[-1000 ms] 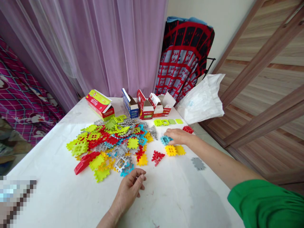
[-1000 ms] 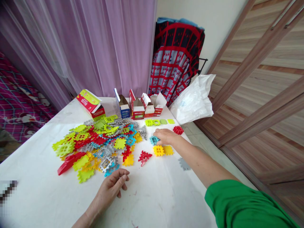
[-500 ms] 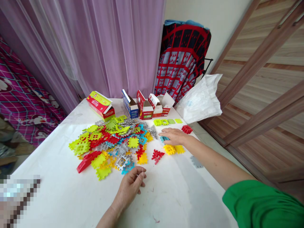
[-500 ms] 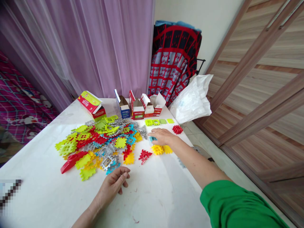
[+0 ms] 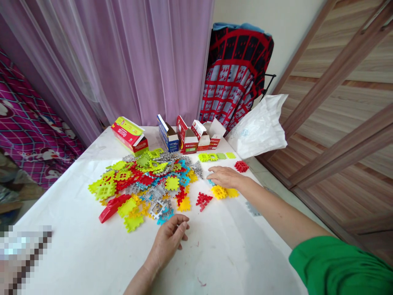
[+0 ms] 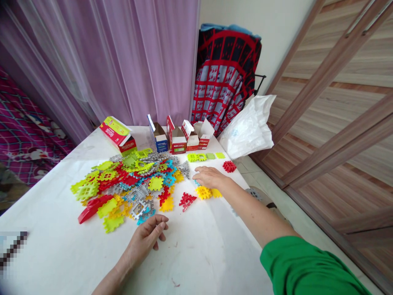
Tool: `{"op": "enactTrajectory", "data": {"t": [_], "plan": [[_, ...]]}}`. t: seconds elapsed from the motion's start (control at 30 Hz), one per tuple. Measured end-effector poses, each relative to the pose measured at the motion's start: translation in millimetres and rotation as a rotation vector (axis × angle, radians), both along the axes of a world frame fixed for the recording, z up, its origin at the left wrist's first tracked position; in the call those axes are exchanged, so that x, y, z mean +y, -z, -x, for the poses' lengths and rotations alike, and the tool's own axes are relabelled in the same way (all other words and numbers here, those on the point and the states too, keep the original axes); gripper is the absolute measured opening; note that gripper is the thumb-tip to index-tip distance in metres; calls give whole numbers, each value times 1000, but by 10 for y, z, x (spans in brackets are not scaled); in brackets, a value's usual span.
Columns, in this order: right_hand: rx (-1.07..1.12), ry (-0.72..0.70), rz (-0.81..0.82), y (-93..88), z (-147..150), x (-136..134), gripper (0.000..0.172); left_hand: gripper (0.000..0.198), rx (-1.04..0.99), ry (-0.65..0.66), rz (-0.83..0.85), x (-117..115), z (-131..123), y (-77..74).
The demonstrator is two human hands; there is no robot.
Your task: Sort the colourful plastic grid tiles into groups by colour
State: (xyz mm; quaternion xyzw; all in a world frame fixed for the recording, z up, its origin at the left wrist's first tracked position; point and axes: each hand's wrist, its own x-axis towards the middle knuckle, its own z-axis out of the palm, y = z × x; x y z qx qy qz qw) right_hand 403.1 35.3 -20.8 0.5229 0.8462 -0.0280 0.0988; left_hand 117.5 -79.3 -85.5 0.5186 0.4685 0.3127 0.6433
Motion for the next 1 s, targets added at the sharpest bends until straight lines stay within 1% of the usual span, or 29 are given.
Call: {"op": "enactTrajectory", "data": {"t": [0.1,0.17,0.27,0.33,0.43,0.63,0.77,0.87,1.0], "plan": [[61,-22,-45,-55,40,-104,34,46,1,1,-6,2,2,3],[130,-93,-63,-99,89,-215,35,47,4,0,-2,1,2,-1],[187,-197,-18,-144,156,-388,35,47,10,7,-3,-2,1,-4],[181,-218,21,-145,168,-468,31,46,11,8,-12,-2,1,-2],[178,-210,30,-105,124,-511,28,46,11,7,-17,4,1,-1],[203,-167,34,-25,19,-508,31,45,10,-4,-8,7,-1,-12],[198,-142,39,-21,16,-531,30,46,7,-8,-11,7,-4,-16],[188,-109,10,-26,31,-563,29,48,12,-4,-11,10,-8,-27],[148,-99,-15,-39,61,-613,26,47,17,-7,-7,13,-15,-40]]}}
